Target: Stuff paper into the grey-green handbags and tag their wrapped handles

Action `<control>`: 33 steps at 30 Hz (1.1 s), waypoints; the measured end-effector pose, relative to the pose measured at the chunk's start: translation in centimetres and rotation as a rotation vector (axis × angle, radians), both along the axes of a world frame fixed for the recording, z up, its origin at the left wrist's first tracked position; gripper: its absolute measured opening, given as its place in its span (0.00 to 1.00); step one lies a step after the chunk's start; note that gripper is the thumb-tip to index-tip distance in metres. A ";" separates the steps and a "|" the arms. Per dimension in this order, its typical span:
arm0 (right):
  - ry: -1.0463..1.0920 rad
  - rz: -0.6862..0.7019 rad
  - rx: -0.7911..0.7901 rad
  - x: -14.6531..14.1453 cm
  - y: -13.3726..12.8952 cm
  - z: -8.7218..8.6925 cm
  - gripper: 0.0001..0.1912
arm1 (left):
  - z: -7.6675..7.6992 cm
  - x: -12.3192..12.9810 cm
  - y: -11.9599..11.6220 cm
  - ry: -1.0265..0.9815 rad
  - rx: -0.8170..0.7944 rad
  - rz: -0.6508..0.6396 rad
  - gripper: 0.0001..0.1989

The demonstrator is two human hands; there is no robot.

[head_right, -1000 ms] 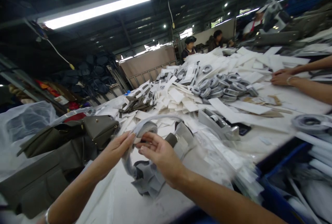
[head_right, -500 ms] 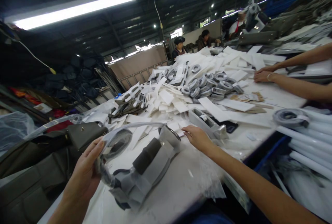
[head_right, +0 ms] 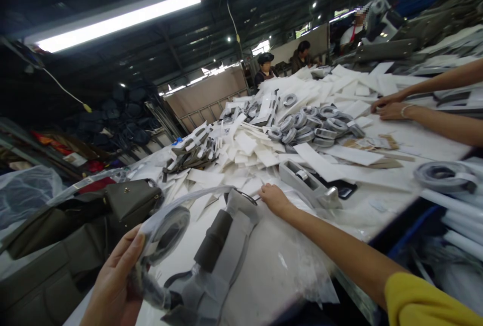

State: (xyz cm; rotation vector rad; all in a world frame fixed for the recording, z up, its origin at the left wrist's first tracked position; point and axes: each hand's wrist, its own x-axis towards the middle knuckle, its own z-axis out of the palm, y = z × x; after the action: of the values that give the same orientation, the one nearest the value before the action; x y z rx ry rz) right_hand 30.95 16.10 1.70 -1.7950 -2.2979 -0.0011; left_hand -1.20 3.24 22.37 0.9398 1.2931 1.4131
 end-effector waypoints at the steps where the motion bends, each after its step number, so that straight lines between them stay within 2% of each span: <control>1: -0.004 0.010 0.005 -0.1 0.2 0.1 0.09 | 0.0 0.0 -0.1 -0.004 0.005 0.015 0.29; 6: 0.038 0.044 0.040 -0.7 0.9 1.0 0.05 | -0.2 0.2 -0.6 -0.013 0.022 0.031 0.28; 10: 0.147 0.034 0.096 -0.3 0.6 2.8 0.09 | -0.8 -0.3 -0.6 -0.028 0.003 0.010 0.27; 13: 0.265 -0.064 0.150 0.0 -1.3 4.8 0.12 | -1.2 -0.7 -0.5 -0.031 0.025 0.013 0.27; 15: 0.351 -0.111 0.166 -0.3 -3.5 6.5 0.16 | -1.5 -0.8 -0.4 -0.026 0.059 0.014 0.26; 17: 0.509 -0.077 0.120 -1.1 -6.5 8.3 0.17 | -1.7 -0.7 -0.3 -0.019 0.093 0.006 0.24; 20: 1.020 0.093 -0.158 -3.5 -11.0 10.6 0.17 | -2.0 -0.3 -0.2 -0.005 0.146 -0.012 0.21; 23: 1.211 0.234 -0.447 -6.3 -14.0 11.9 0.20 | -2.2 0.0 -0.2 0.023 0.187 -0.044 0.18; 26: 1.227 0.239 -0.527 -8.6 -14.7 12.3 0.21 | -2.2 0.1 -0.4 0.106 0.229 -0.056 0.17; 29: 1.187 0.230 -0.479 -10.1 -14.0 12.7 0.21 | -1.9 0.0 -0.7 0.250 0.283 -0.063 0.15; 33: 1.197 0.298 -0.425 -11.7 -12.8 13.6 0.19 | -1.6 -0.1 -1.1 0.456 0.315 -0.090 0.13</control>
State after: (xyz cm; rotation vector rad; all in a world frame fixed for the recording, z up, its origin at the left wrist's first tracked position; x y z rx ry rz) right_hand 19.25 3.31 15.28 -1.0099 -1.6271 1.2888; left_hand -1.33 2.10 20.77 1.5841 1.3497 1.4036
